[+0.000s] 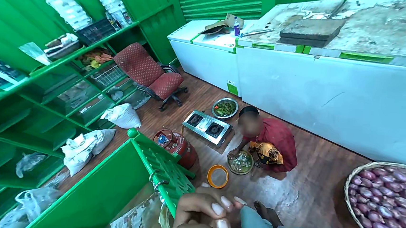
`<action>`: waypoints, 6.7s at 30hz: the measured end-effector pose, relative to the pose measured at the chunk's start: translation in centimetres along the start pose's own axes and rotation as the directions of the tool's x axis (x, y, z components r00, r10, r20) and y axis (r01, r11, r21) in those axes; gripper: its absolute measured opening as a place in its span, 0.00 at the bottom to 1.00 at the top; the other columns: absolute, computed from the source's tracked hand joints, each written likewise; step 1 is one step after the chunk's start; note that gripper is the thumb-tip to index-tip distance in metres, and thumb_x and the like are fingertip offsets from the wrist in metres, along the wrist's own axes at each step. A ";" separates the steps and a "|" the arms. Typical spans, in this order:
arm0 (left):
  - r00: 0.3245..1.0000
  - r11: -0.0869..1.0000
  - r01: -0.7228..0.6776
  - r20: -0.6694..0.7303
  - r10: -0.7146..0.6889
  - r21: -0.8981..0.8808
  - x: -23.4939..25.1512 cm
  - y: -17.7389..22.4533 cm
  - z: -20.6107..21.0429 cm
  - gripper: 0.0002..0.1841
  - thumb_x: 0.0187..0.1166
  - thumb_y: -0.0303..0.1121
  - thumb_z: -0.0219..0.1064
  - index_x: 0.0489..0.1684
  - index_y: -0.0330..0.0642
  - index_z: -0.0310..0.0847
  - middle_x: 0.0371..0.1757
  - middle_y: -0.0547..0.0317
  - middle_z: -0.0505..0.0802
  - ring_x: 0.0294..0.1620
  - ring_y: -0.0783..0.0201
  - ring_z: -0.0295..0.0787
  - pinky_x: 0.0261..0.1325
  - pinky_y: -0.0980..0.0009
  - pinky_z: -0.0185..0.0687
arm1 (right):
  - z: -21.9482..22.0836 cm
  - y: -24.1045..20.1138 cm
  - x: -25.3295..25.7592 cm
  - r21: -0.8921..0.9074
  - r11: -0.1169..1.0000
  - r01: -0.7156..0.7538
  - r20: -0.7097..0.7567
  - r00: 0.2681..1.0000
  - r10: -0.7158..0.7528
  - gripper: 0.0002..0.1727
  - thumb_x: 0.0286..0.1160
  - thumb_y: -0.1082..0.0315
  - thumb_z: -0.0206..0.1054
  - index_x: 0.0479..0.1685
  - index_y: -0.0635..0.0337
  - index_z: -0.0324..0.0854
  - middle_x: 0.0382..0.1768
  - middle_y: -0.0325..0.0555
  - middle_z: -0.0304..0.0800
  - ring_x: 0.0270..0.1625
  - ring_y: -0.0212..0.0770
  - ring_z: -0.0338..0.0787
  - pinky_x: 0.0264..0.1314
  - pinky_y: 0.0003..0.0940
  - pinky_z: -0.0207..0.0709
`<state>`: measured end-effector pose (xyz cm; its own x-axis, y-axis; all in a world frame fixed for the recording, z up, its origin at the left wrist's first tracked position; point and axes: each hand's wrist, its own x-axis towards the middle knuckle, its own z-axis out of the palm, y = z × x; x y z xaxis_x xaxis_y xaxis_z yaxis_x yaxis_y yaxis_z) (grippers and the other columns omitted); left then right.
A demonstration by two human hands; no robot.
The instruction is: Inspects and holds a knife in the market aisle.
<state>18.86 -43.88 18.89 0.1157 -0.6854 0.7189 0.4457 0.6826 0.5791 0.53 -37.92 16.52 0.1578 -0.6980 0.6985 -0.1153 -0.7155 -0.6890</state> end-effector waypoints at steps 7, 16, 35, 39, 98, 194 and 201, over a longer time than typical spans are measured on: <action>0.994 0.987 0.103 -0.039 -0.099 0.119 -1.0 0.0 1.6 0.12 0.84 0.28 0.67 0.58 0.49 0.91 0.52 0.61 0.90 0.48 0.65 0.91 0.53 0.69 0.92 | -0.9 0.8 -0.5 0.037 0.999 -0.022 -0.020 1.000 0.023 0.22 0.81 0.64 0.69 0.71 0.62 0.83 0.38 0.49 0.94 0.36 0.32 0.91 0.40 0.22 0.82; 0.985 0.920 0.171 -0.034 -0.170 0.353 -2.2 -0.4 4.3 0.13 0.82 0.26 0.69 0.61 0.49 0.88 0.53 0.63 0.95 0.53 0.66 0.95 0.61 0.66 0.93 | -3.4 1.4 -1.2 0.059 0.993 -0.099 -0.048 0.994 0.102 0.20 0.83 0.64 0.69 0.72 0.57 0.84 0.31 0.47 0.93 0.30 0.30 0.89 0.32 0.20 0.79; 0.977 0.880 0.181 0.025 -0.214 0.440 -2.1 -1.3 5.3 0.12 0.79 0.25 0.72 0.57 0.46 0.91 0.50 0.63 0.97 0.51 0.66 0.97 0.59 0.67 0.95 | -5.0 3.0 -3.1 -0.033 0.998 -0.054 -0.038 0.998 0.053 0.21 0.82 0.67 0.69 0.73 0.53 0.86 0.15 0.42 0.73 0.16 0.37 0.70 0.20 0.29 0.62; 0.982 0.876 0.160 0.021 -0.190 0.455 -2.1 -1.4 5.1 0.12 0.77 0.24 0.74 0.55 0.46 0.91 0.48 0.63 0.97 0.50 0.65 0.97 0.58 0.66 0.96 | -5.0 3.1 -3.3 -0.115 0.993 -0.015 -0.035 0.999 0.011 0.22 0.82 0.66 0.69 0.75 0.50 0.84 0.15 0.40 0.71 0.16 0.37 0.69 0.20 0.29 0.62; 0.993 0.711 0.095 -0.014 -0.119 0.697 -2.4 -1.4 5.5 0.14 0.70 0.20 0.77 0.51 0.43 0.88 0.43 0.62 0.99 0.44 0.63 0.99 0.54 0.67 0.98 | -6.1 2.2 -4.1 -0.646 0.762 -0.058 -0.037 0.998 0.045 0.33 0.82 0.62 0.61 0.88 0.30 0.68 0.26 0.40 0.76 0.19 0.35 0.68 0.18 0.30 0.56; 0.955 0.805 0.269 -0.038 -0.294 0.528 -2.7 -1.1 5.3 0.14 0.73 0.22 0.76 0.55 0.44 0.88 0.39 0.60 0.98 0.40 0.63 0.99 0.51 0.64 0.98 | -6.1 2.4 -5.0 -0.640 0.766 -0.061 -0.057 0.998 0.031 0.31 0.84 0.62 0.58 0.87 0.32 0.68 0.29 0.39 0.81 0.22 0.35 0.72 0.20 0.30 0.59; 0.947 0.809 0.301 -0.061 -0.315 0.505 -2.7 -1.1 5.4 0.14 0.73 0.22 0.76 0.55 0.44 0.88 0.39 0.59 0.98 0.40 0.63 0.99 0.51 0.64 0.98 | -6.2 2.3 -4.9 -0.650 0.758 -0.048 -0.046 0.999 0.023 0.30 0.84 0.63 0.57 0.87 0.33 0.69 0.28 0.39 0.80 0.21 0.36 0.71 0.20 0.30 0.57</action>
<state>13.21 -41.45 18.40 0.0231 -0.8797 0.4750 -0.0532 0.4734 0.8792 -6.58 -36.37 12.71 0.1097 -0.7151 0.6904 -0.7328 -0.5275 -0.4299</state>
